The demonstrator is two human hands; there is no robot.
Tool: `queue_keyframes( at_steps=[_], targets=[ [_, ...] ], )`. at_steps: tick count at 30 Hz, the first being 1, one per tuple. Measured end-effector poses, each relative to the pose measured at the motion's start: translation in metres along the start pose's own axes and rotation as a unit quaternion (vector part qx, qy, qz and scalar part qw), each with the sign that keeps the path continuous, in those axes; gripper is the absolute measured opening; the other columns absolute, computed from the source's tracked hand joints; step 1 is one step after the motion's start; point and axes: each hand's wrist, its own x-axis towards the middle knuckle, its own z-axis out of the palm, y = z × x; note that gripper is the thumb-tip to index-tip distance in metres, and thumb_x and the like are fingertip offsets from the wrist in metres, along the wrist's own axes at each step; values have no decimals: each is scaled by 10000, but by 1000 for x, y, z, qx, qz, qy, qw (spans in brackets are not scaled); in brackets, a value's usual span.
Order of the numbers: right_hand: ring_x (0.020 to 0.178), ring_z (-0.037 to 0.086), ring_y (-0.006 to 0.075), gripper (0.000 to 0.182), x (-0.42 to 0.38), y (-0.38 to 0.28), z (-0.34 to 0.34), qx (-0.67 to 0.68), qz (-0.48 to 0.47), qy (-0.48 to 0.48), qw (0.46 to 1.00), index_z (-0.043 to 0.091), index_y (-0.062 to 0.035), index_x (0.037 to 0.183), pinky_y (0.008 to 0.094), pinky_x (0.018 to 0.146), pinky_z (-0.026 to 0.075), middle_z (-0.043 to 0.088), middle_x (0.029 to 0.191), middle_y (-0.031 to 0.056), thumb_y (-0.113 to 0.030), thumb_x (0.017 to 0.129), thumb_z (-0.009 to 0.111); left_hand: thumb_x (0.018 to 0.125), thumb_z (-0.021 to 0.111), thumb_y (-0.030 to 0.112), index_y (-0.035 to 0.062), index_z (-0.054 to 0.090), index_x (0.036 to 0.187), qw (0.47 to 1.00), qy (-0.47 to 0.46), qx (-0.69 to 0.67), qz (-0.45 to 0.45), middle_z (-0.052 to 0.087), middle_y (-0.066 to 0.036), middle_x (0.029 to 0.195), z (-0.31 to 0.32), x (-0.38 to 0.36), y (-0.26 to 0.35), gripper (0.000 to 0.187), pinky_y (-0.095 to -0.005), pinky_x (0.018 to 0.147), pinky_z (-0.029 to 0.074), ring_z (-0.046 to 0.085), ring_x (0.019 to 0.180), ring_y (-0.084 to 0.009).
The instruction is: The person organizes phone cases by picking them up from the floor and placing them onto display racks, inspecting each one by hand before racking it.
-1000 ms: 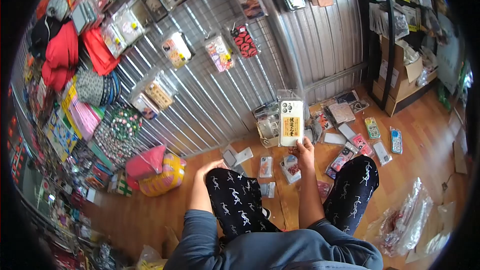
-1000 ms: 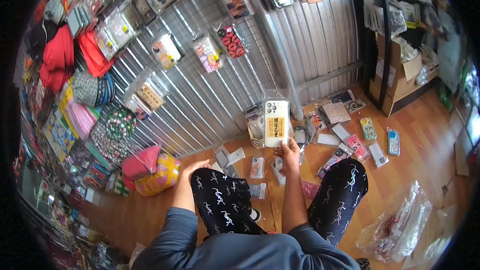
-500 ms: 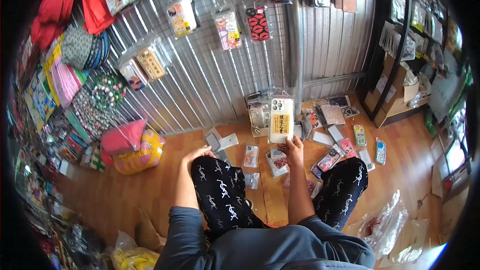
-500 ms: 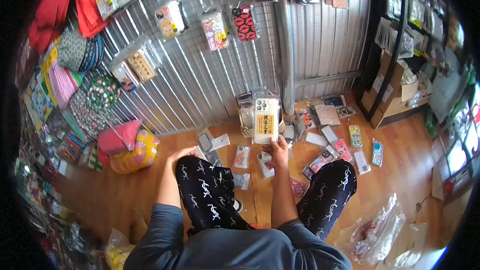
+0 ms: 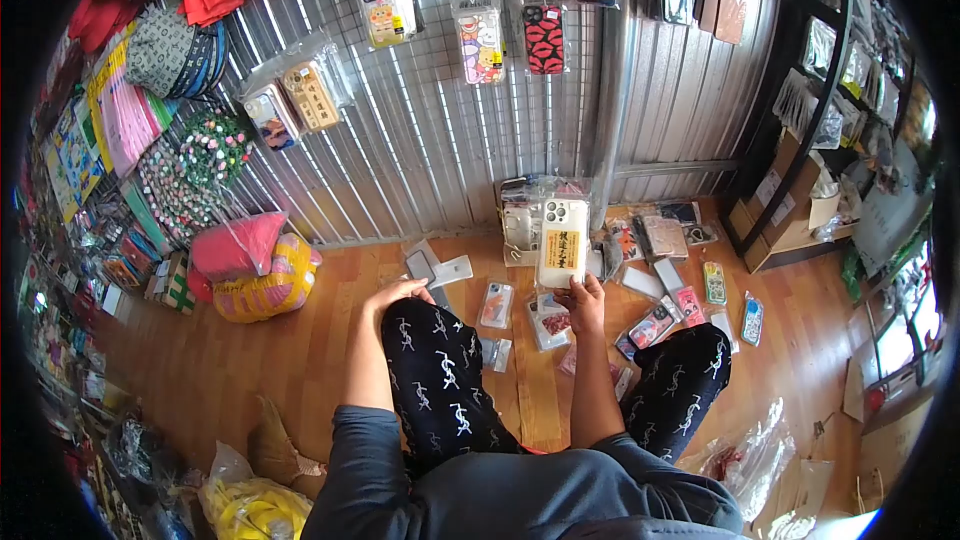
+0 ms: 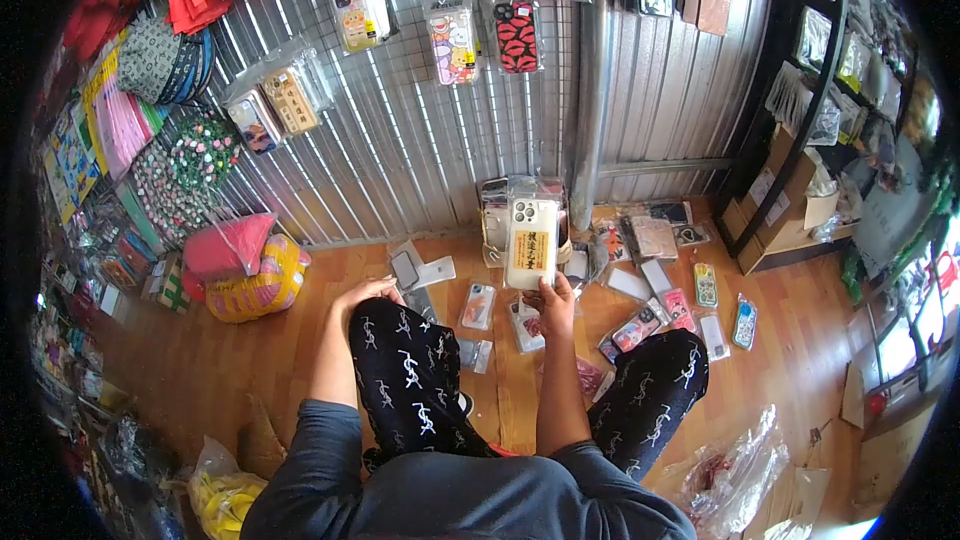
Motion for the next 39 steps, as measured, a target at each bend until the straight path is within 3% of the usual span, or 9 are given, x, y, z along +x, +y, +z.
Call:
queue_keyframes(
  at_steps=[2,23,33,39],
  targets=[
    [618,590,136,191,0,0,-1,-1,0,2,1000,500,-44,1010,259,536,509,594,797,63,-122,836,502,842,428,368,-35,592,807,1000,7,-25,-4,617,-87,699,3,-1,2,436,-232,547,470,580,560,-135],
    [587,586,148,148,-4,0,2,13,7,12,1000,515,-38,971,269,515,505,593,782,64,-91,833,499,837,427,372,-2,588,782,997,49,-54,-8,606,-78,681,15,-6,5,411,-261,559,463,569,573,-148],
    [596,577,151,166,-5,3,3,12,16,-1,1000,513,-39,979,278,507,505,586,768,69,-109,828,521,850,409,409,26,620,823,998,13,48,26,609,-48,724,-9,17,-11,438,-239,604,434,547,627,-111],
    [595,580,154,148,-5,6,4,-2,22,-9,1000,510,-39,962,284,515,508,586,760,70,-109,831,515,851,422,369,30,617,791,995,44,75,55,605,-17,696,-11,26,-17,396,-239,605,428,545,615,-98]
  ],
)
